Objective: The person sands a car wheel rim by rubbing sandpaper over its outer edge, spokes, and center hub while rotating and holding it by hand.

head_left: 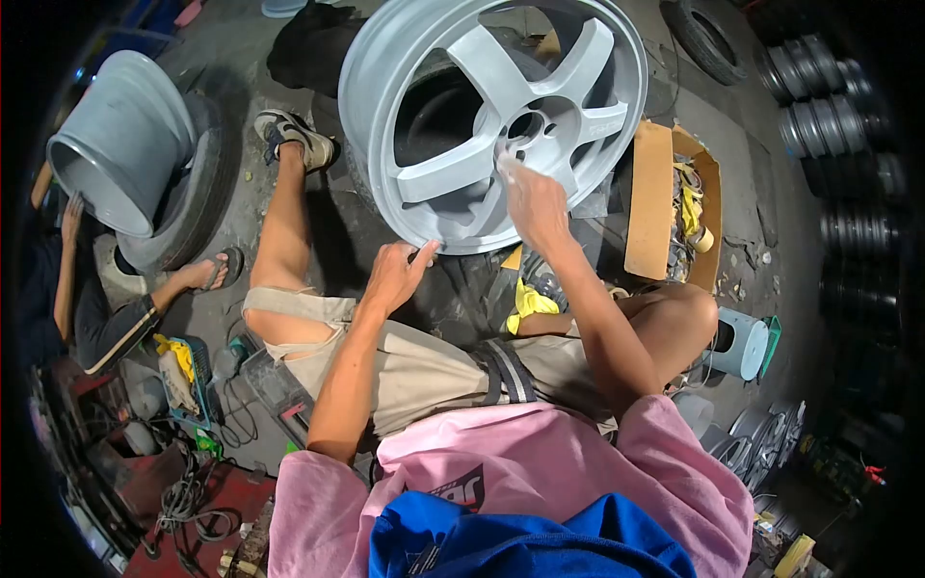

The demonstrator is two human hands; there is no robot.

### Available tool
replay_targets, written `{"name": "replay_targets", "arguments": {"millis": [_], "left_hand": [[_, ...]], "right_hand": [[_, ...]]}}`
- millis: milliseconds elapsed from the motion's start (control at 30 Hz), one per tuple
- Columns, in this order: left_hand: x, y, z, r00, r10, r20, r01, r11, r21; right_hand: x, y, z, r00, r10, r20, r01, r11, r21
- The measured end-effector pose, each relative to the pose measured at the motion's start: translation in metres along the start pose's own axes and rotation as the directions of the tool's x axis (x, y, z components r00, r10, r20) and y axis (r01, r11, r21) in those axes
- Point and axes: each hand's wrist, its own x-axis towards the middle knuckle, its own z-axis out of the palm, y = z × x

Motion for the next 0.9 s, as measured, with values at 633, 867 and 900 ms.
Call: {"name": "replay_targets", "arguments": {"millis": [633, 867, 900], "left_hand": [[0.001, -0.001, -0.001, 1.0, 0.026, 0.003, -0.026, 0.999, 0.042], [0.0, -0.003, 0.001, 0.999, 0.028, -0.022, -0.028, 0.999, 0.019], [0.0, -0.007, 0.001, 0.999, 0.026, -0.021, -0.025, 1.0, 0.018]], "right_hand": [[0.026, 0.007, -0.035, 0.961, 0.266, -0.071, -0.246, 0.946, 0.21], [0.006, -0.001, -0.01, 0.993, -0.043, 0.107, 0.047, 0.998, -0.037], [0.006, 0.004, -0.019, 0.989, -0.055, 0.14, 0.063, 0.996, -0.056]]}}
